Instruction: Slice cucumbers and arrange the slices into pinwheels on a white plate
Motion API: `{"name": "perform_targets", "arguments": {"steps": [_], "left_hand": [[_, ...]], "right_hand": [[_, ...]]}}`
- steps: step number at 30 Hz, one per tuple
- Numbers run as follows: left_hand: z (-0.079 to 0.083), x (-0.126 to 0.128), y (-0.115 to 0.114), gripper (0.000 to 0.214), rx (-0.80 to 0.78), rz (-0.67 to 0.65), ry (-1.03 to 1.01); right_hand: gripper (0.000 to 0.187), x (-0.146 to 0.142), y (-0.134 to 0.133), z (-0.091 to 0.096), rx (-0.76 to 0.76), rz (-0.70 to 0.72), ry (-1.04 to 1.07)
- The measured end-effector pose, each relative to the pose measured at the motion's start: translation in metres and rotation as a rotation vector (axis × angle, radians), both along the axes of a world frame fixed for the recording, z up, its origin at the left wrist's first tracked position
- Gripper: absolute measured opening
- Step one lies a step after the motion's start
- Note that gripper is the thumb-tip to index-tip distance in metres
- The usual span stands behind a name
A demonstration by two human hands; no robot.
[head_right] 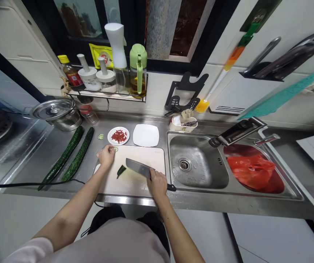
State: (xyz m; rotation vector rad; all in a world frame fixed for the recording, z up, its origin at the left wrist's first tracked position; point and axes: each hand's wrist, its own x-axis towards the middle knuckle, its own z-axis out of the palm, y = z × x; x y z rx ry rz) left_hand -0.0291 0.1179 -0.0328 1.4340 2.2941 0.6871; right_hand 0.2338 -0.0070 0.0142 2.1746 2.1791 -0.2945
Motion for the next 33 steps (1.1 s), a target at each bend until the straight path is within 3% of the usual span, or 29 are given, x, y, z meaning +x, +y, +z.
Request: {"name": "perform_targets", "arguments": {"steps": [8,19,24,33], "left_hand": [[-0.007,0.001,-0.004,0.024,-0.004,-0.039,0.18],[-0.003,0.004,-0.011,0.028,0.022,-0.016,0.118],[-0.001,0.008,-0.037,0.029,0.127,0.028,0.027],[-0.01,0.017,-0.101,0.026,0.276,-0.286,-0.187]], "right_hand": [[0.035,-0.005,0.004,0.003,-0.007,-0.01,0.025],[0.032,-0.007,0.002,-0.002,-0.005,-0.032,0.061],[0.033,-0.008,0.001,0.003,-0.041,-0.052,0.06],[0.028,-0.015,0.004,0.012,-0.136,-0.065,0.126]]}}
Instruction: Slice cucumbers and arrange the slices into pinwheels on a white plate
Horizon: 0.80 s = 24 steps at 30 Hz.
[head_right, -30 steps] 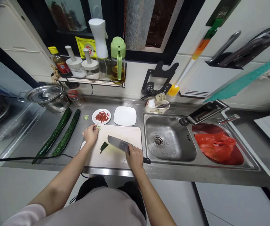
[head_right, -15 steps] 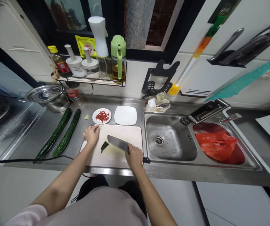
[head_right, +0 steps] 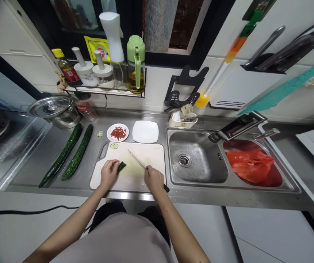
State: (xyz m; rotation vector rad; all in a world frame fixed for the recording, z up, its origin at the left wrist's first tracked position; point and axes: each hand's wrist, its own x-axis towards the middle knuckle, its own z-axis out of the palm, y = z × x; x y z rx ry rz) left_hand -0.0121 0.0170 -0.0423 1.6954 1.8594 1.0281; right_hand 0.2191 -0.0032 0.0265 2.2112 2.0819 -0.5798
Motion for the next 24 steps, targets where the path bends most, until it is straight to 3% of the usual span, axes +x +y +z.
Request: {"name": "perform_targets", "arguments": {"steps": [16,24], "left_hand": [[-0.009,0.005,-0.01,0.023,0.17,-0.181,0.046],[-0.015,0.003,-0.01,0.026,0.145,-0.27,0.039]], "right_hand": [[0.029,-0.025,0.001,0.007,-0.133,0.091,0.023],[0.033,-0.03,0.0,0.018,-0.151,0.192,-0.002]]}}
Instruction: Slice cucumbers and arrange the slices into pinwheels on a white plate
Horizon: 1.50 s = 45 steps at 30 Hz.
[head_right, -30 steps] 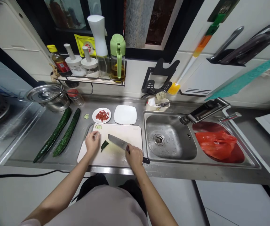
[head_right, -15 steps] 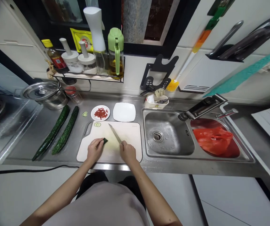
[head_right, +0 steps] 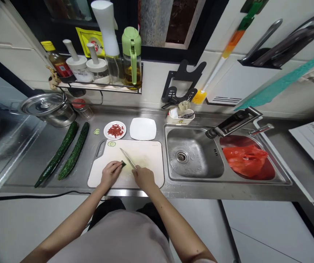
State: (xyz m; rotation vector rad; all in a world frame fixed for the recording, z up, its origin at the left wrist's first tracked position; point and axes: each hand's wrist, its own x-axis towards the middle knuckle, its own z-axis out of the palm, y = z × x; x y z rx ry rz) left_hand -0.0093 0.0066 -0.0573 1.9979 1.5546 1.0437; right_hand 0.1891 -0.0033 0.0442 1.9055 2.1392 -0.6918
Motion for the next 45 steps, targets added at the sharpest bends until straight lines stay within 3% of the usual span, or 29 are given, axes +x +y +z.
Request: {"name": "perform_targets", "arguments": {"steps": [9,28,45], "left_hand": [[-0.007,-0.003,0.0,0.026,0.037,-0.051,0.021],[-0.006,-0.005,0.002,0.026,0.058,-0.111,0.052],[-0.008,-0.005,0.003,0.026,0.163,-0.129,0.059]], "right_hand": [[0.034,-0.007,0.0,0.005,-0.025,0.069,0.024],[0.029,-0.016,0.001,0.006,-0.067,0.127,-0.028],[0.03,-0.022,0.009,-0.001,-0.04,0.17,-0.03]]}}
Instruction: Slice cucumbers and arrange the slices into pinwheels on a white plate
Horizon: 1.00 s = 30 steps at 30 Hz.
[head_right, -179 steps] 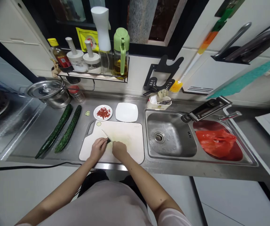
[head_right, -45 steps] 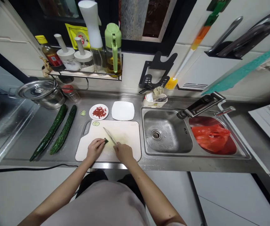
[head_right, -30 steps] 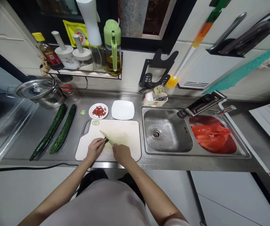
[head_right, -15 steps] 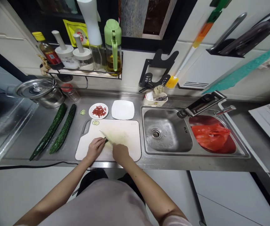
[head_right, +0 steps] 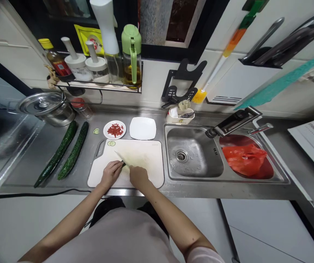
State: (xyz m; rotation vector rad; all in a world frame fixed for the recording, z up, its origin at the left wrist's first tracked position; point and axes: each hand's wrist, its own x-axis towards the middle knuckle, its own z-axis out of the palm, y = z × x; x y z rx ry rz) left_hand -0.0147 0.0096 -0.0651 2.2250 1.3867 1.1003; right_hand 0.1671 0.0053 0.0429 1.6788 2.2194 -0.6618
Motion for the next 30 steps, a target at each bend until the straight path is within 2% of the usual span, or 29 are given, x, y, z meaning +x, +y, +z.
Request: {"name": "perform_targets", "arguments": {"steps": [11,18,25,30], "left_hand": [[-0.001,0.001,0.0,0.025,0.006,0.015,-0.006],[-0.002,0.0,0.001,0.025,-0.004,0.011,-0.006],[-0.002,0.0,0.001,0.026,-0.012,0.011,-0.006],[-0.003,0.001,0.001,0.025,-0.006,0.016,-0.008]], "right_hand": [[0.03,0.01,-0.004,0.005,-0.091,-0.016,-0.021],[0.031,0.001,0.006,-0.002,-0.047,0.005,0.0],[0.031,-0.01,0.016,-0.019,0.085,0.029,0.043],[0.029,-0.011,0.012,-0.014,0.085,0.023,0.042]]}}
